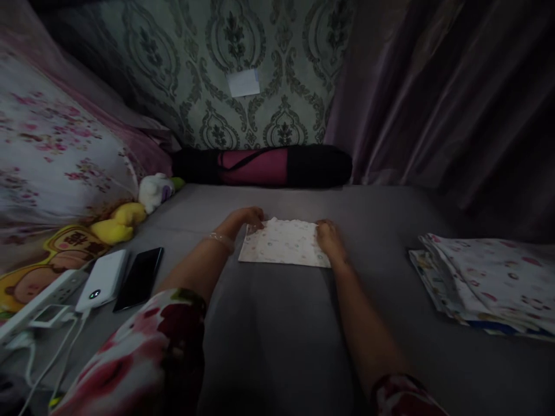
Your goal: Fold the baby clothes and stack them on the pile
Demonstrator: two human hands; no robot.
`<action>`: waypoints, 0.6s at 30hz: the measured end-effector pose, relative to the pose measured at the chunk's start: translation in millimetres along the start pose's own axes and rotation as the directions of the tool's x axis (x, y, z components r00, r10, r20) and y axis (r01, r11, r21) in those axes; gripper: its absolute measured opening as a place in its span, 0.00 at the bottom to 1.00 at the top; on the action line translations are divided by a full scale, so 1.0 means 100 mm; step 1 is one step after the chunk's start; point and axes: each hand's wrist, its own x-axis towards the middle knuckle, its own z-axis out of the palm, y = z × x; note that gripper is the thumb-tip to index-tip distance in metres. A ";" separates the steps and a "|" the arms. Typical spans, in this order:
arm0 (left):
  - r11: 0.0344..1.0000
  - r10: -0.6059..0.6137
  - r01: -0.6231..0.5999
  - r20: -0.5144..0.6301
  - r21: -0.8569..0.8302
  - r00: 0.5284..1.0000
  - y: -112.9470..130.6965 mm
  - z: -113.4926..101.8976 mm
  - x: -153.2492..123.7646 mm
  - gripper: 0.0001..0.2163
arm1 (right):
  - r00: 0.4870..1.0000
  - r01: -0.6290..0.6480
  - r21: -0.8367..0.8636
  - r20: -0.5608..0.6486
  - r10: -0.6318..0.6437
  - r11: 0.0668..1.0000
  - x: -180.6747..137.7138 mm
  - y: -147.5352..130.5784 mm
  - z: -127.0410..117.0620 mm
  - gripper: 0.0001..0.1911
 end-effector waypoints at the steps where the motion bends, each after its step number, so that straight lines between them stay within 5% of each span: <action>1: 1.000 -0.001 0.001 0.016 -0.006 1.000 -0.01 -0.02 0.02 0.15 | 1.000 0.000 -0.002 0.005 0.000 1.000 0.01 0.01 0.00 0.20; 9: 0.995 0.046 -0.037 0.086 -0.096 0.995 -0.07 -0.09 -0.03 0.13 | 0.990 -0.114 0.032 0.093 0.111 0.993 0.08 -0.03 -0.07 0.20; 18: 0.967 0.070 -0.091 -0.097 -0.238 0.993 -0.03 0.09 -0.34 0.14 | 0.991 -0.096 0.171 0.104 0.079 0.981 0.15 0.04 -0.21 0.20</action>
